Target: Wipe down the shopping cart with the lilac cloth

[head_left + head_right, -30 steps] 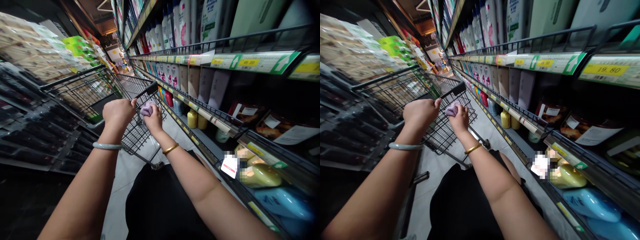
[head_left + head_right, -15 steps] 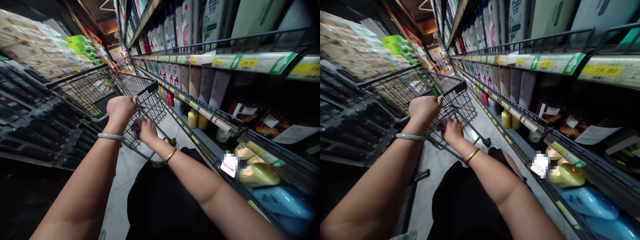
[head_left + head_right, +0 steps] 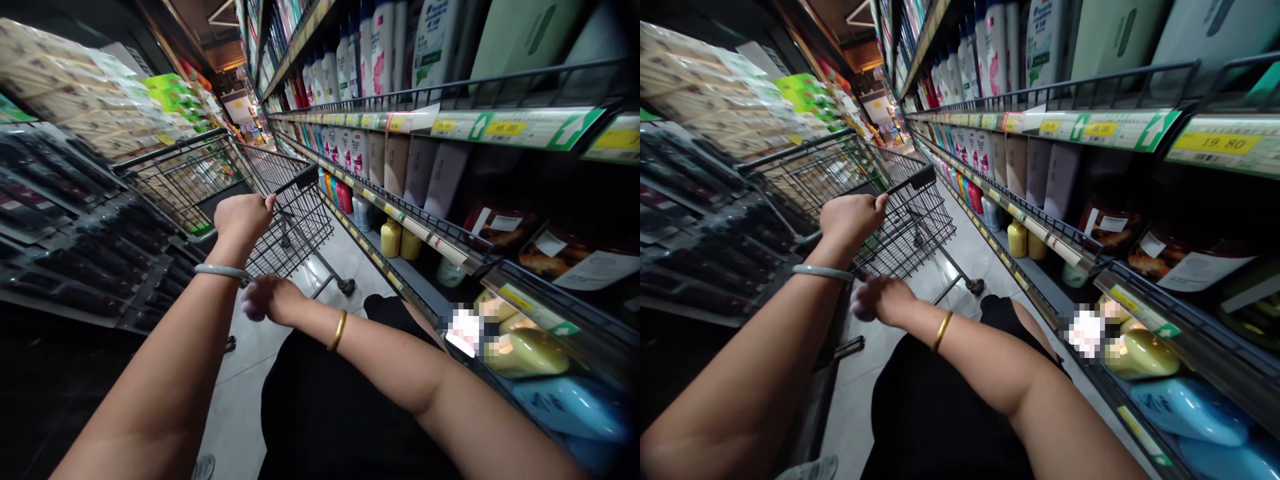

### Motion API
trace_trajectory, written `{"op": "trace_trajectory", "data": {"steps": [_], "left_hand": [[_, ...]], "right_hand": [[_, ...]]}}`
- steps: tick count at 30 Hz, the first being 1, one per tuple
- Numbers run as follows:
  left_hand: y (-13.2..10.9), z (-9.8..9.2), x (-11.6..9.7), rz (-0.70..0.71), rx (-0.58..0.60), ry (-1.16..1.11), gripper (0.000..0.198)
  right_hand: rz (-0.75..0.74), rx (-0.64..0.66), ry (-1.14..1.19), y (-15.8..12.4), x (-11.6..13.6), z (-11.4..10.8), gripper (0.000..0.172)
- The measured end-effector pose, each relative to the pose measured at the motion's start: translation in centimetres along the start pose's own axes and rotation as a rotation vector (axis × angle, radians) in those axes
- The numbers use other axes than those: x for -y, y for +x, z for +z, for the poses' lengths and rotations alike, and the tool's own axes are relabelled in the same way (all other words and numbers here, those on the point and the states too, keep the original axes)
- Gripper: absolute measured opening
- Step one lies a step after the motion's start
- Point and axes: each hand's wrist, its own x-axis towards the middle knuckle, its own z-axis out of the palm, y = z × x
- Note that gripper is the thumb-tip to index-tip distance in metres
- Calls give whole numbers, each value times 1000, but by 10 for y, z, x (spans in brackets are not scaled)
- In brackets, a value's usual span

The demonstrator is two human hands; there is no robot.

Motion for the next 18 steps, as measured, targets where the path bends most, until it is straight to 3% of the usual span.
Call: {"op": "trace_trajectory", "data": {"steps": [3,6,9,12,13,16,18], "left_hand": [[-2,2,7,-1,-10,9,89],[-7,3,15,4,-6,13,89],[-12,3,24,-4,-1,18,89],[-16,3,32,-8,-4,22,89],[-17,2,34,-6,-9,26,89],[-21,2,43,7,-19,56,88],[-24,2,49,9,-18,77,87]], "right_hand": [[-9,14,-65,2,-3,10,22],[142,-67,-85,2,-43,-12,22],[366,-231,-101,1,-78,-42,35],[537,-357,-44,0,-82,-51,41],[502,-337,-22,1,-77,-48,40],[193,-123,64,7,-60,-34,37],[155,-126,243,9,-61,-29,32]]}}
